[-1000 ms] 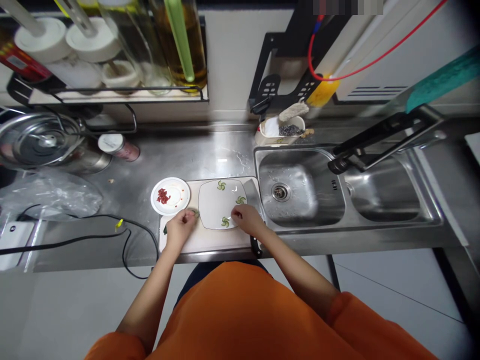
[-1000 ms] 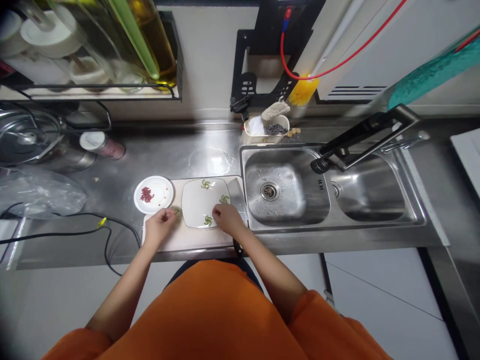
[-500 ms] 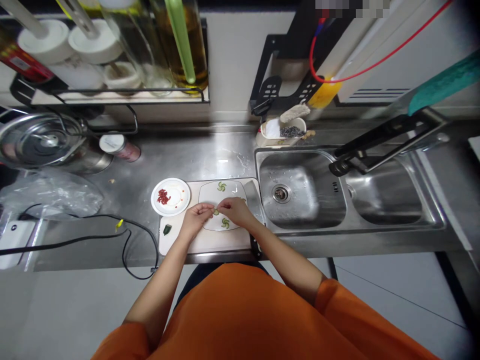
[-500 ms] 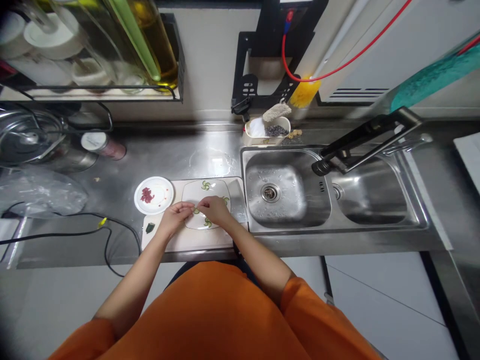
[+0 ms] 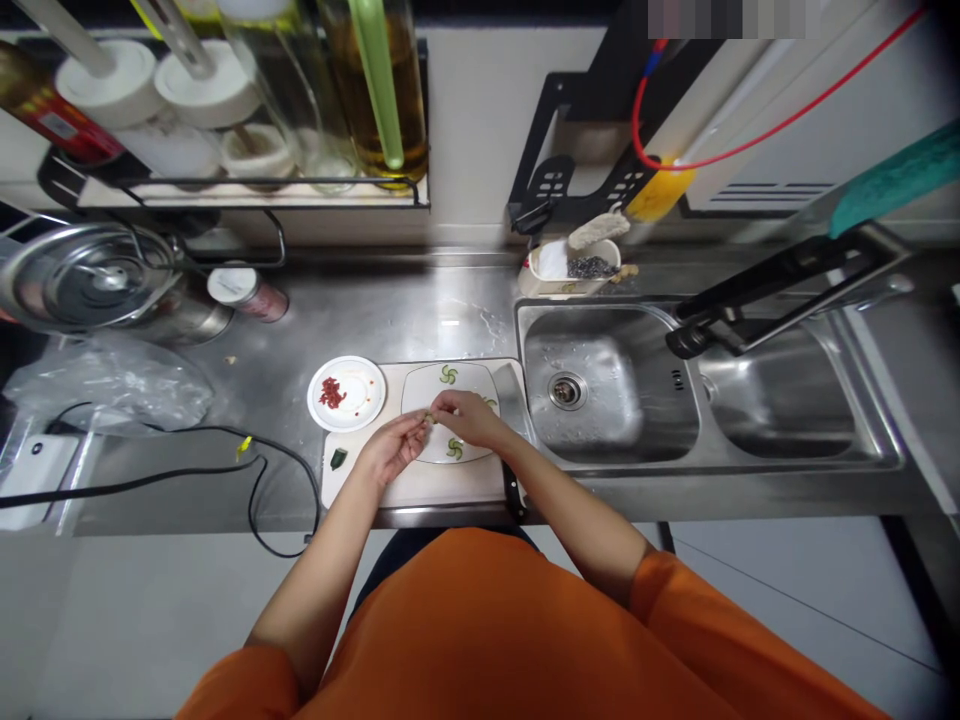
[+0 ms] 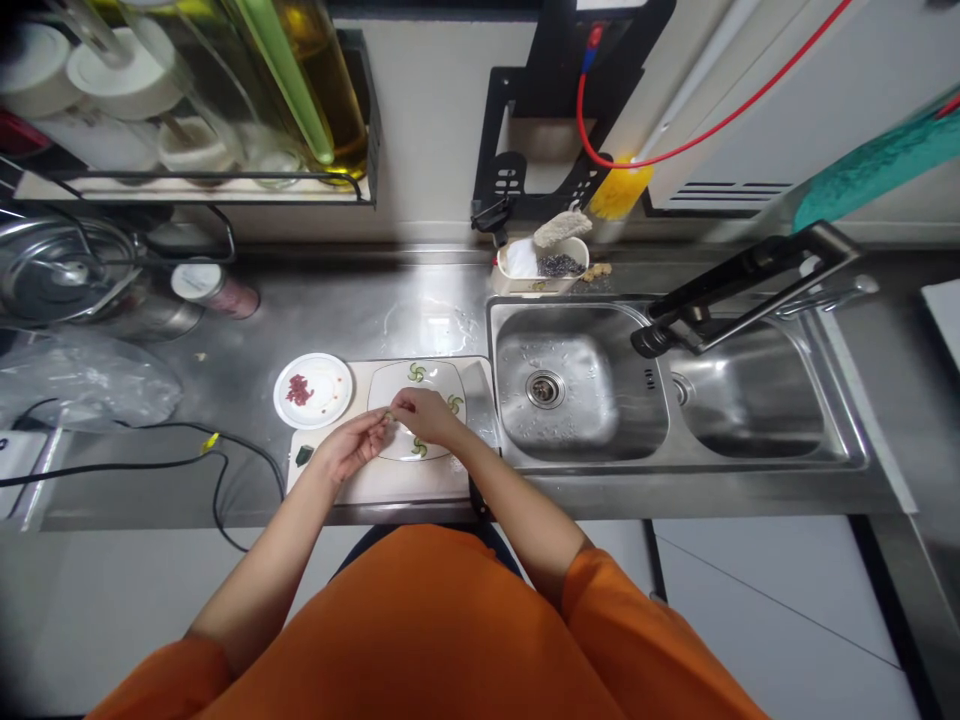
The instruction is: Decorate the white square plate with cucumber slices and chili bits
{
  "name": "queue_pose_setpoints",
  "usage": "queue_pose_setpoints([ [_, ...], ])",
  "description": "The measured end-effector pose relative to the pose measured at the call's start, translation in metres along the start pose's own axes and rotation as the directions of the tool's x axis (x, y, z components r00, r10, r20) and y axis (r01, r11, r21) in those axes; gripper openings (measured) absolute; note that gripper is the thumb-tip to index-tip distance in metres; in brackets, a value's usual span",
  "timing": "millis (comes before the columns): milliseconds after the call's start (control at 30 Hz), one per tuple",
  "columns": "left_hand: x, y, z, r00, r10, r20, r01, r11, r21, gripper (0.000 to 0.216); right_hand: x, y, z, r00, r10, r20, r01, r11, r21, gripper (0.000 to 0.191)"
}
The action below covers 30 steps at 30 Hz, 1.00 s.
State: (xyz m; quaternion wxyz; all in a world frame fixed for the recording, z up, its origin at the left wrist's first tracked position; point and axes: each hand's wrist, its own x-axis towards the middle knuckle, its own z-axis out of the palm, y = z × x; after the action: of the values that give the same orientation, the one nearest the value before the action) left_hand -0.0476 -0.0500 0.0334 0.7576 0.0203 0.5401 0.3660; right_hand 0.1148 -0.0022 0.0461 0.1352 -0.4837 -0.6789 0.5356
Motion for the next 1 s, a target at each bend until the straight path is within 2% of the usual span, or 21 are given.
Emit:
queue_pose_setpoints([
  [100,0.003,-0.001,-0.005,0.988,0.13,-0.08,-0.116,0.982,0.151,0.025,0.006,0.001,0.002,0.999,0.034,0.029,-0.032,0.998,-0.062,0.011],
  [200,0.007,-0.003,-0.01,0.945,0.298,-0.135,-0.236,0.907,0.348,0.032,0.014,0.0,0.004,0.997,0.063,0.044,-0.055,0.985,-0.165,0.012],
  [300,0.008,-0.004,-0.015,0.871,0.473,-0.134,-0.31,0.74,0.597,0.03,0.023,0.0,0.008,0.994,0.081,0.071,-0.059,0.962,-0.267,0.013],
  [433,0.009,-0.004,-0.018,0.757,0.649,-0.079,-0.294,0.446,0.846,0.022,0.035,0.0,0.014,0.991,0.08,0.11,-0.033,0.926,-0.376,0.016],
  [533,0.01,-0.003,-0.017,0.713,0.701,-0.005,-0.271,0.283,0.92,0.019,0.042,0.0,0.018,0.987,0.117,0.114,-0.05,0.881,-0.47,0.017],
  [667,0.014,-0.003,-0.016,0.688,0.724,0.059,-0.24,0.15,0.959,0.019,0.046,-0.004,0.022,0.977,0.173,0.123,-0.073,0.818,-0.571,0.017],
  [833,0.02,-0.003,-0.019,0.663,0.738,0.121,-0.243,0.06,0.968,0.019,0.048,-0.008,0.026,0.973,0.195,0.122,-0.074,0.768,-0.636,0.019],
  [1000,0.022,-0.005,-0.021,0.654,0.744,0.14,-0.229,0.019,0.973,0.02,0.05,-0.008,0.03,0.976,0.185,0.112,-0.064,0.741,-0.669,0.02],
])
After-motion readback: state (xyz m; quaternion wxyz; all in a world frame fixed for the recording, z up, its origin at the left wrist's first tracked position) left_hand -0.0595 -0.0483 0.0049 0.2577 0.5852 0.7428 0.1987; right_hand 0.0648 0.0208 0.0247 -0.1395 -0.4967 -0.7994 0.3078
